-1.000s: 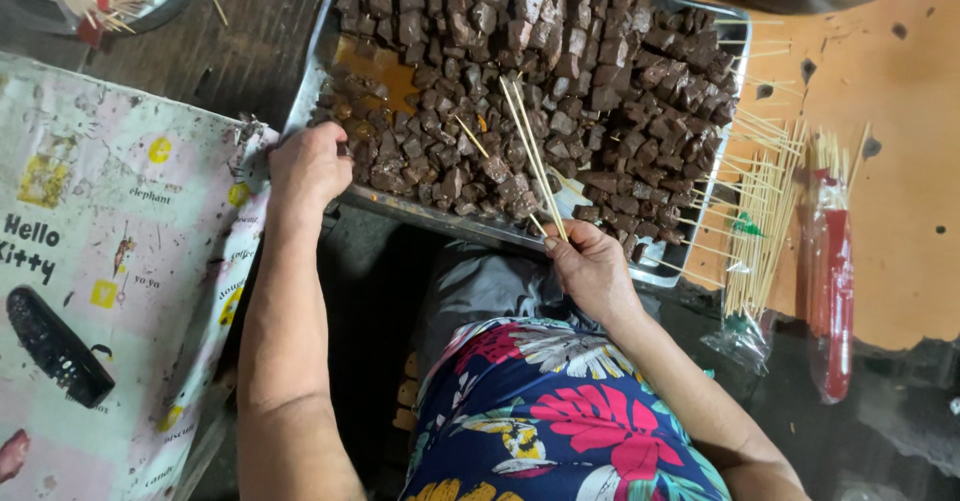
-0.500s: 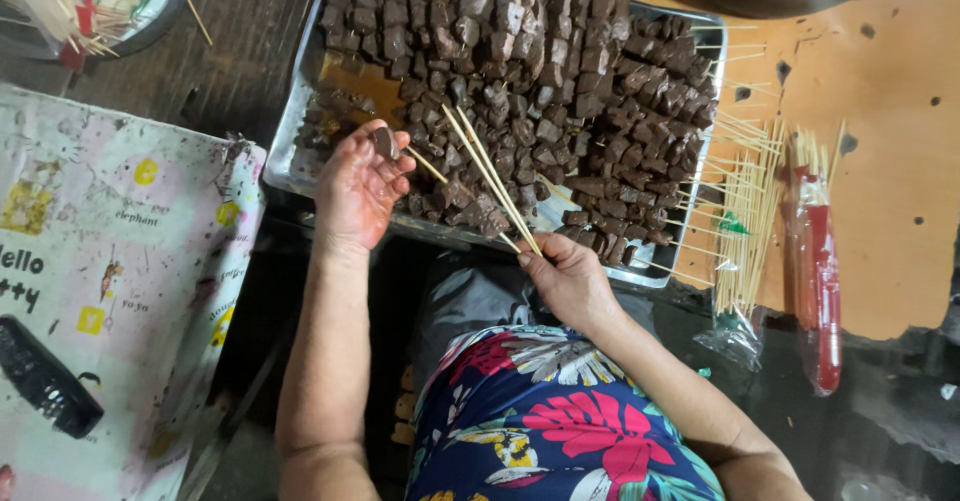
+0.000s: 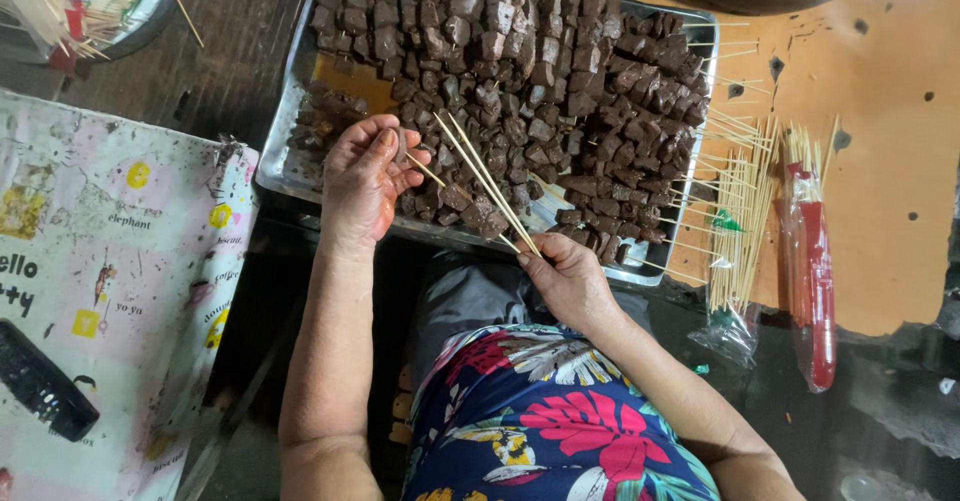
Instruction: The person is skewering pieces of cooked meat onto bamboo sticks. They pick up a stick and slide meat from a metal tray onto it to create skewers.
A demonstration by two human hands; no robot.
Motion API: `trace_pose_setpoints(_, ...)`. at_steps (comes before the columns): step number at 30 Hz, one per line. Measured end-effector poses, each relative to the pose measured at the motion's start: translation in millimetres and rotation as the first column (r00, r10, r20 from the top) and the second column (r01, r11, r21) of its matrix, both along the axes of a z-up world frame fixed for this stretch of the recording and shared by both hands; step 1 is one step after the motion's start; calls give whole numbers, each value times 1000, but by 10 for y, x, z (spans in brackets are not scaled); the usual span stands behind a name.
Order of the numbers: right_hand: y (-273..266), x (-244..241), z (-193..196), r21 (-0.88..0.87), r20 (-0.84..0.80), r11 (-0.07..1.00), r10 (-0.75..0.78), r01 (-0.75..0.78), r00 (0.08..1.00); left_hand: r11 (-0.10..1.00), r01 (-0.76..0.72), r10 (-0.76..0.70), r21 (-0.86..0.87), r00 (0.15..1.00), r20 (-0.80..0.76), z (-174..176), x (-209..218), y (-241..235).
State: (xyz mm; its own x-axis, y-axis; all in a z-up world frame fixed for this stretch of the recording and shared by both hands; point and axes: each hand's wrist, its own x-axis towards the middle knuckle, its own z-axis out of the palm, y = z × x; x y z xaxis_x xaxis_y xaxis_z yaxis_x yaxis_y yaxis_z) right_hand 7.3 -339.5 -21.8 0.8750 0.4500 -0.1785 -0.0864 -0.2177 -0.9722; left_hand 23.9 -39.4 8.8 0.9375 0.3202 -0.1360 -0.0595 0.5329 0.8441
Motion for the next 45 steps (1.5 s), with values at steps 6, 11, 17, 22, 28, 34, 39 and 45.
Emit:
trace_pose_setpoints(6, -8, 27, -8, 1, -2, 1000, -11, 11, 1000, 999, -2, 3, -44, 1000, 21, 58, 6, -60)
trace_pose_setpoints(11, 28, 24, -71, -5, -38, 1000, -27, 26, 999, 990, 85, -69, 116, 989, -129, 128, -48, -283)
trace_pose_setpoints(17, 58, 76, -61, -2, -84, 1000, -24, 24, 996, 981, 131, -102, 139, 974, -202, 168, -86, -455)
trace_pose_setpoints(22, -53, 152, -20, -60, -97, 995, -80, 75, 992, 546, 224, 250, 807, 876, -413, 206, 64, 155)
trace_pose_setpoints(28, -79, 151, 33, -46, -293, 985, -174, 168, 940, -97, 171, 252, 980, 957, -142, -355, 455, 1112)
trace_pose_setpoints(34, -17, 191, 99, -57, -267, 987, -159, 149, 951, -259, 546, 312, 797, 828, -466, -552, 790, 1206)
trace_pose_setpoints(39, 15, 115, 73, -39, -285, 987, -161, 157, 945, -162, 536, 312, 828, 824, -473, -495, 665, 1216)
trace_pose_setpoints(45, 9, 76, 1, -2, -289, 988, -148, 154, 946, -50, 274, 272, 960, 929, -251, -475, 450, 1206)
